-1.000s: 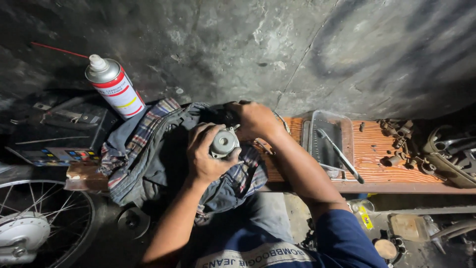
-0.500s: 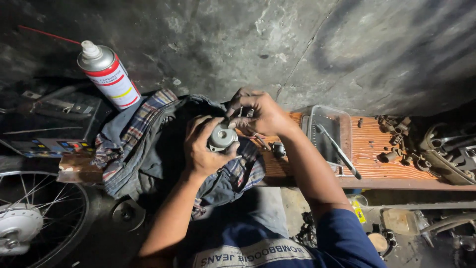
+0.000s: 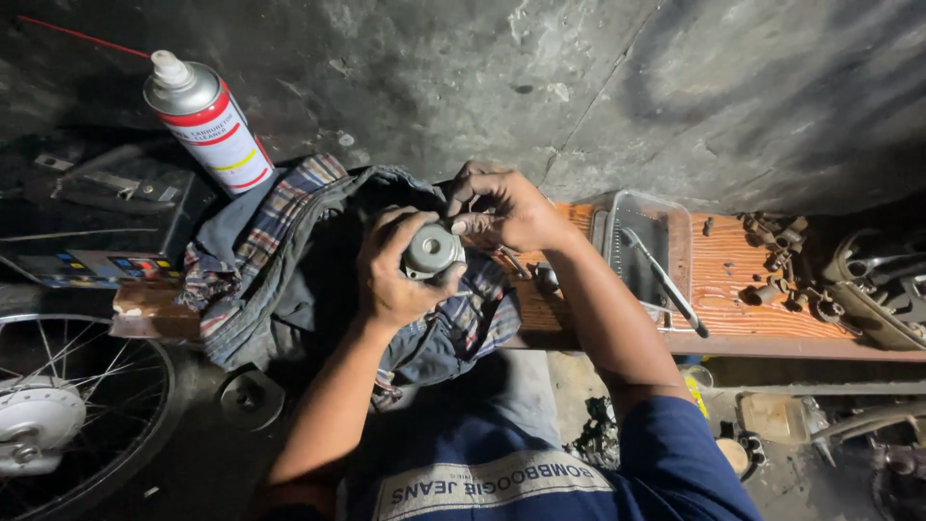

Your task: The person uses a screwdriver to remove screws from a carburetor held in their left hand. They then remove the top cover and a spring, placing them on the workbench. Finally, they wipe the carburetor body with a cloth.

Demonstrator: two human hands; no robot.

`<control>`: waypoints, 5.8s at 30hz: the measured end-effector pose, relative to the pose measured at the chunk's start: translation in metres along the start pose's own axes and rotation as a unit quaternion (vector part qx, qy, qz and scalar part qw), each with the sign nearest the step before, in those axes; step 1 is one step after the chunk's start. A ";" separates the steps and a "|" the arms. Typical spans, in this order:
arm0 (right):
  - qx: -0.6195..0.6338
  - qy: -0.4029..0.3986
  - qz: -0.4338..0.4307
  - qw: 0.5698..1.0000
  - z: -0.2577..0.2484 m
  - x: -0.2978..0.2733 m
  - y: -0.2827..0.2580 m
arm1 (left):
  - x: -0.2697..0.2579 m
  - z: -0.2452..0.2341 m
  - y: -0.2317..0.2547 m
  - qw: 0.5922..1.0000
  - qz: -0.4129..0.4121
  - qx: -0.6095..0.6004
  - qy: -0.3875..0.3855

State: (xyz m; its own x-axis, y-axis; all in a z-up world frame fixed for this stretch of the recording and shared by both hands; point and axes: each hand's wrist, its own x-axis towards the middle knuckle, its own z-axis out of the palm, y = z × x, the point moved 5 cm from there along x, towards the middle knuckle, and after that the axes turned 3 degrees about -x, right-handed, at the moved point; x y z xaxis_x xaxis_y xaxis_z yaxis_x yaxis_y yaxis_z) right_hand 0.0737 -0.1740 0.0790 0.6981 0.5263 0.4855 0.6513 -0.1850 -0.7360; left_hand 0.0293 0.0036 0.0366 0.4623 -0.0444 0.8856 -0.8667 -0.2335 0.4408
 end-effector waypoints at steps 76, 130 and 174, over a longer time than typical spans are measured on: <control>-0.358 0.089 0.221 0.903 0.044 -0.122 -0.010 | -0.015 0.001 -0.017 0.997 -0.045 0.005 0.063; -0.486 -0.012 0.401 0.777 -0.148 -0.171 0.050 | -0.014 -0.047 -0.021 0.951 -0.132 0.269 -0.072; -0.467 0.367 0.033 0.804 -0.113 -0.211 -0.119 | 0.010 0.213 0.078 0.945 -0.025 -0.073 -0.319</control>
State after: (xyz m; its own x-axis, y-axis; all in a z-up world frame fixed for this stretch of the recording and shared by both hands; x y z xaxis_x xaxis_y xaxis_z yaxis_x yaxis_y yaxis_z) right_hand -0.1169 -0.3568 0.1174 0.5055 -0.0787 0.8592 0.3057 -0.9149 -0.2637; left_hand 0.0062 -0.2220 0.0483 0.4823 -0.6237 0.6151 -0.8354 -0.1163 0.5372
